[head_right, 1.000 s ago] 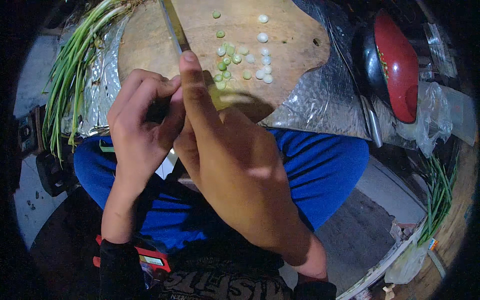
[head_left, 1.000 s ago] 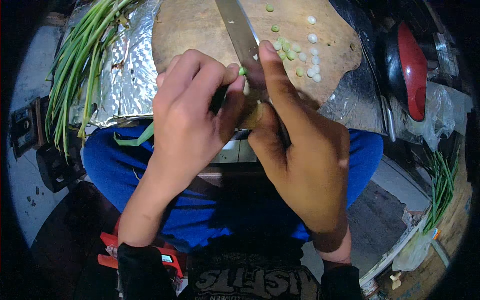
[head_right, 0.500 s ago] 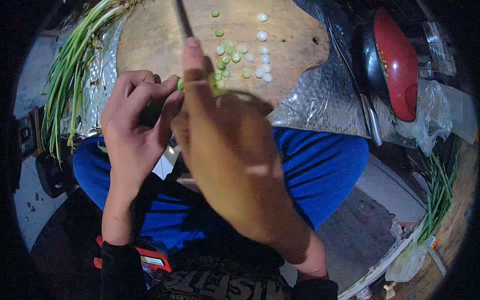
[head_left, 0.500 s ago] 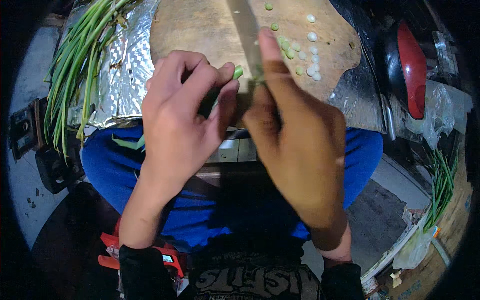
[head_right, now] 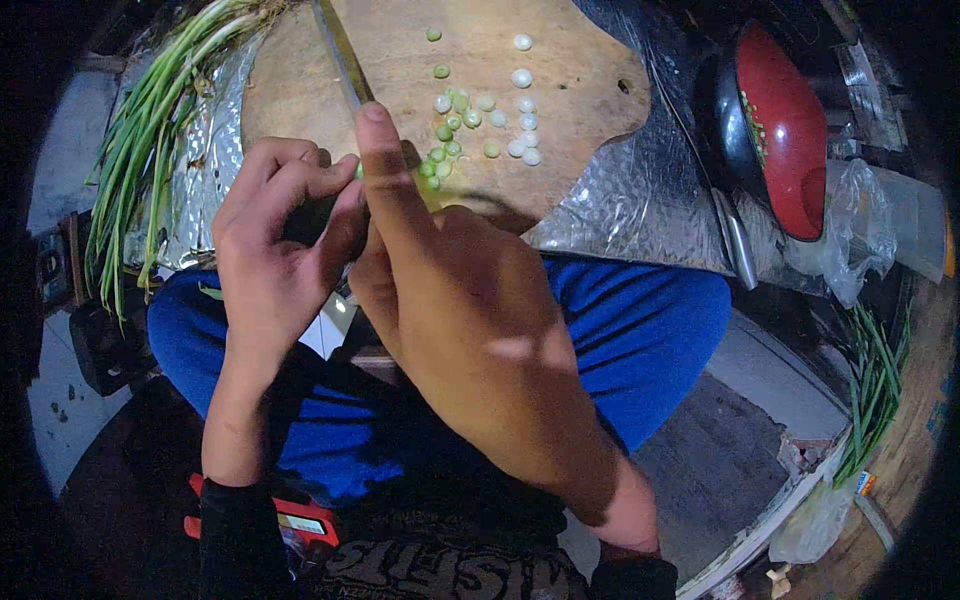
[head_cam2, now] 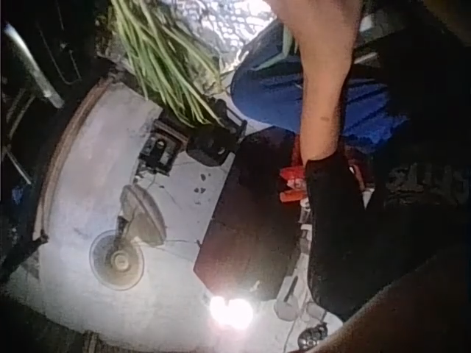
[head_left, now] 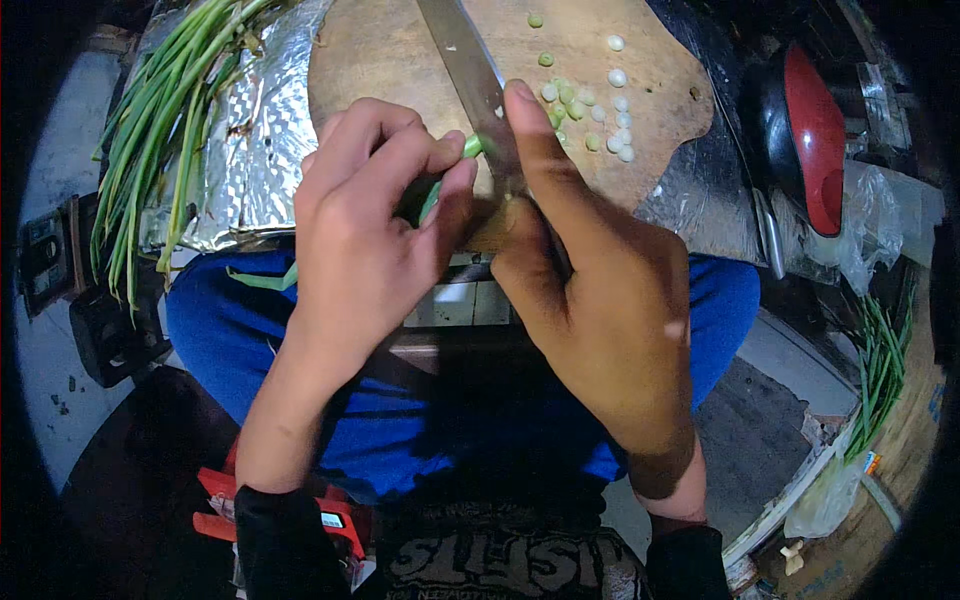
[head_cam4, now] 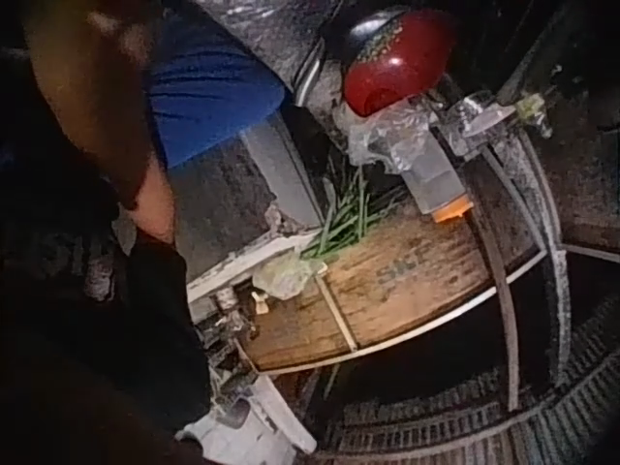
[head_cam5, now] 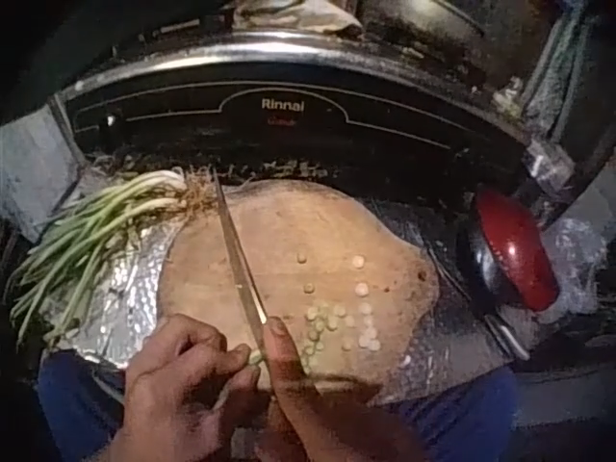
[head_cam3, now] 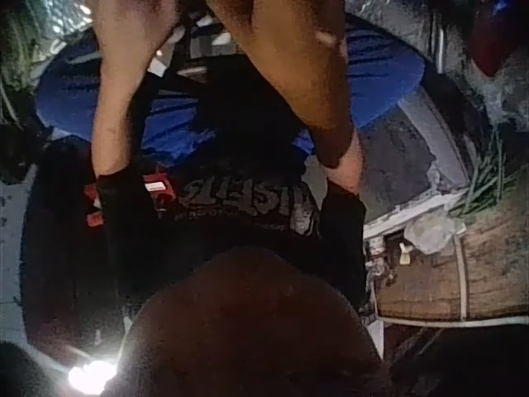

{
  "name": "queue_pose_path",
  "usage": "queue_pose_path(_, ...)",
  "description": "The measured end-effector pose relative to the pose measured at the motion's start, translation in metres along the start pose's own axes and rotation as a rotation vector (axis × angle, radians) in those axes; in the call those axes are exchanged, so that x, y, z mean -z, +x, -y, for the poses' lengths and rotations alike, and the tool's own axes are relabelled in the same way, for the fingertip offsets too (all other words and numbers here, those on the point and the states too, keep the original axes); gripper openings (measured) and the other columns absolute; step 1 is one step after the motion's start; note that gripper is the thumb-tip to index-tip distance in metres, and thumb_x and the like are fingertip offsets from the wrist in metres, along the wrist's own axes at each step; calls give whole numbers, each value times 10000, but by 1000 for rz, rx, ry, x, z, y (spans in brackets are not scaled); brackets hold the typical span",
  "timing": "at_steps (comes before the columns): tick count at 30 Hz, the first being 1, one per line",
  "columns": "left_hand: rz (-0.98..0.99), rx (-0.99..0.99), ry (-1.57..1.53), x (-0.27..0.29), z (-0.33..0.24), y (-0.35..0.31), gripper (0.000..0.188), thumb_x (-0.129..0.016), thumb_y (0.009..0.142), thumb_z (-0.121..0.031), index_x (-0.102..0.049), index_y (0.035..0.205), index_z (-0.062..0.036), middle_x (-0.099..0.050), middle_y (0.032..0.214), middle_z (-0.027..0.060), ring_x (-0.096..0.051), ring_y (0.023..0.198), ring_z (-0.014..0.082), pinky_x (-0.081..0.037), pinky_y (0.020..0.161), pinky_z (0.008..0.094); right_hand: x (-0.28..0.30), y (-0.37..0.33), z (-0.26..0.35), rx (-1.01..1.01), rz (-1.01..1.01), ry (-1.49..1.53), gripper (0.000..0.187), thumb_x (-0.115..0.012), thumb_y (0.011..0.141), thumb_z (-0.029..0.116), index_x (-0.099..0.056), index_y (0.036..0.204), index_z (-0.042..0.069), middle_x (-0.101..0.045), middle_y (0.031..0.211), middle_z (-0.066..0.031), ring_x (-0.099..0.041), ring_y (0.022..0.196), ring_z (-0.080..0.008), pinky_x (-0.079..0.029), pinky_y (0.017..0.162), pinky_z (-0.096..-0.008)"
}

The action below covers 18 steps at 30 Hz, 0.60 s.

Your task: Chopping green onions on a wooden cutting board with a knife.

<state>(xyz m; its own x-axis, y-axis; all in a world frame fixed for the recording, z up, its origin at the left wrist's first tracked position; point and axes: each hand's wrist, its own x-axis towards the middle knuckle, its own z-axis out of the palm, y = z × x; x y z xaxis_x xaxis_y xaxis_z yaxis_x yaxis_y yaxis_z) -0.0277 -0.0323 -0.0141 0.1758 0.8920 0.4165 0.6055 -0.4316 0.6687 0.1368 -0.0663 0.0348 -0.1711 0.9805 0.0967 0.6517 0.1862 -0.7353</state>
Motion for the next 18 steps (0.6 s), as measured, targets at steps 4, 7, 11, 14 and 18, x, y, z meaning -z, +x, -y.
queue_pose_path(4,1,-1,2,0,1,0,162,-792,738,-10,-711,879,-8,-589,859,104,-587,800,309,-458,687,390,-2,1,1,-22,7,6,675,-665,891,-3,-461,1528,87,-670,842,-182,-635,641,-297,-525,658,-354)
queue_pose_path(7,6,3,2,1,0,0,157,-790,741,-14,-713,877,-12,-588,860,99,-583,799,305,-450,686,388,-3,3,3,-22,26,-1,685,-672,887,-6,-453,1531,76,-620,762,-145,-632,632,-262,-522,650,-346)
queue_pose_path(11,27,1,5,1,0,0,159,-796,743,-25,-721,885,-21,-591,870,85,-581,822,293,-429,700,383,-14,7,-5,12,14,-51,703,-685,881,4,-440,1537,70,-570,709,-111,-622,616,-232,-516,637,-342)
queue_pose_path(14,16,-3,53,1,0,-2,171,-804,744,-36,-731,898,-32,-596,878,75,-581,848,282,-413,713,377,-16,10,-6,26,-22,-1,687,-690,894,35,-442,1534,67,-577,697,-119,-619,594,-233,-512,617,-344)
queue_pose_path(18,-9,-6,79,2,2,-2,168,-813,744,-46,-739,894,-41,-598,874,68,-581,863,273,-400,715,373,-11,12,-5,3,-52,-24,608,-676,913,55,-497,1494,60,-592,697,-146,-624,576,-239,-512,599,-345)
